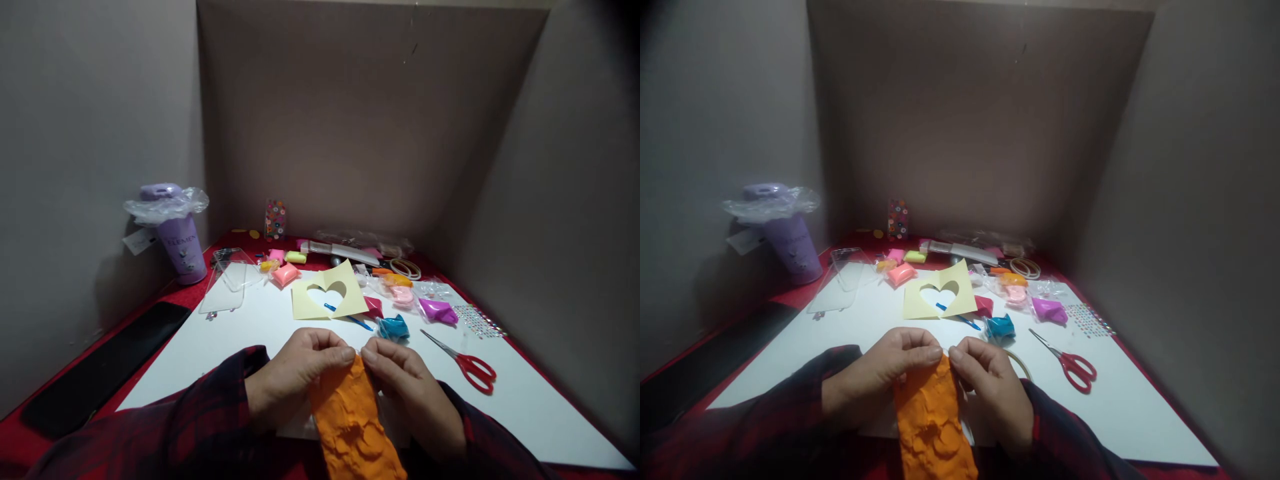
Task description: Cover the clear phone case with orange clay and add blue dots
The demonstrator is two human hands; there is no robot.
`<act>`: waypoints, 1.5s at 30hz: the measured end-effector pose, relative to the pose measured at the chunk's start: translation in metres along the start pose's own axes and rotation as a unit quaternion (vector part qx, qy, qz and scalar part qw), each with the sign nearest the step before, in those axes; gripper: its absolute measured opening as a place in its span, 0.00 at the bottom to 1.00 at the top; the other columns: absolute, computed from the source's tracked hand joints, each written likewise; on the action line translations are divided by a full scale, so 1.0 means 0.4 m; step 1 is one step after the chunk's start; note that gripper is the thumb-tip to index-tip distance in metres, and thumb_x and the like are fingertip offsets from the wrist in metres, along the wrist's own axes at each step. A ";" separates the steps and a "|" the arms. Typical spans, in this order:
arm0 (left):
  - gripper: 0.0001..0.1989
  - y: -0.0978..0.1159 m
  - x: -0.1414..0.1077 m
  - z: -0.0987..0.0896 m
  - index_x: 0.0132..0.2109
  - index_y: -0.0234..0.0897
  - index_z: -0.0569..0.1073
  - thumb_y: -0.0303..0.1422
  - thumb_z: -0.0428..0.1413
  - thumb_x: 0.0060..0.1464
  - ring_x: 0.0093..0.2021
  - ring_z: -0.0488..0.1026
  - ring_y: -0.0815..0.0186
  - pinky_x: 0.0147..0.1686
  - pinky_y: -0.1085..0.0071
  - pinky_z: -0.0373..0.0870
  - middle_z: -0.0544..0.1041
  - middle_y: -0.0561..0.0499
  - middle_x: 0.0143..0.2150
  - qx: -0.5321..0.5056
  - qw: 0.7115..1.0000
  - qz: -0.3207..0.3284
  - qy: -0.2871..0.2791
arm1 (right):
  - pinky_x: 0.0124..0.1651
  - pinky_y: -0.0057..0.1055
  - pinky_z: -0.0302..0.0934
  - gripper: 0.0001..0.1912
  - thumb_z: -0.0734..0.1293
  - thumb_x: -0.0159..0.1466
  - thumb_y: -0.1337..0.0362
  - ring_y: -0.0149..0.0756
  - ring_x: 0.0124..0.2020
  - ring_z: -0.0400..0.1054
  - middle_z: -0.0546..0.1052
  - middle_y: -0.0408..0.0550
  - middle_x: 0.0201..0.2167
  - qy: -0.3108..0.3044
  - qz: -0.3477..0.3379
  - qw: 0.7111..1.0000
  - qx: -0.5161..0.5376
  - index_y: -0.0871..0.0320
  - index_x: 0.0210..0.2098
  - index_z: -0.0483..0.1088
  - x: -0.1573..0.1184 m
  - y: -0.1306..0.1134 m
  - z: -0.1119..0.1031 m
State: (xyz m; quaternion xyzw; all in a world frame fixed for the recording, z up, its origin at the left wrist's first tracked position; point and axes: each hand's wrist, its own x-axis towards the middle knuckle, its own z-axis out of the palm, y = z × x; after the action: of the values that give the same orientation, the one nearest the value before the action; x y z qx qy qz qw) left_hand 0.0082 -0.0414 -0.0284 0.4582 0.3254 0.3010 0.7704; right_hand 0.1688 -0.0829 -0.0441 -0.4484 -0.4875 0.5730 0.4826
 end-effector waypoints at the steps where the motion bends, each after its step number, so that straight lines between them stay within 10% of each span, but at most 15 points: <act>1: 0.10 0.000 0.000 0.000 0.28 0.30 0.69 0.33 0.60 0.43 0.22 0.65 0.73 0.24 0.76 0.58 0.70 0.51 0.22 0.001 1.000 -0.001 0.001 | 0.23 0.24 0.45 0.19 0.65 0.57 0.53 0.26 0.20 0.47 0.56 0.37 0.17 0.003 0.004 1.000 -0.001 0.59 0.20 0.58 -0.001 -0.003 0.004; 45: 0.15 -0.010 -0.001 -0.008 0.31 0.30 0.69 0.39 0.60 0.45 0.26 0.67 0.70 0.30 0.73 0.59 0.71 0.49 0.26 -0.009 0.999 0.026 -0.037 | 0.23 0.26 0.45 0.18 0.61 0.59 0.53 0.27 0.20 0.49 0.57 0.38 0.17 0.049 -0.024 0.996 -0.068 0.59 0.21 0.58 -0.007 -0.024 0.012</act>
State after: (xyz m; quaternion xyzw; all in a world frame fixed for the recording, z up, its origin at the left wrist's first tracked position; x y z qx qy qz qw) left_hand 0.0062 -0.0415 -0.0332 0.4701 0.2816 0.3064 0.7783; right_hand 0.1655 -0.0855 -0.0340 -0.4959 -0.5120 0.5040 0.4877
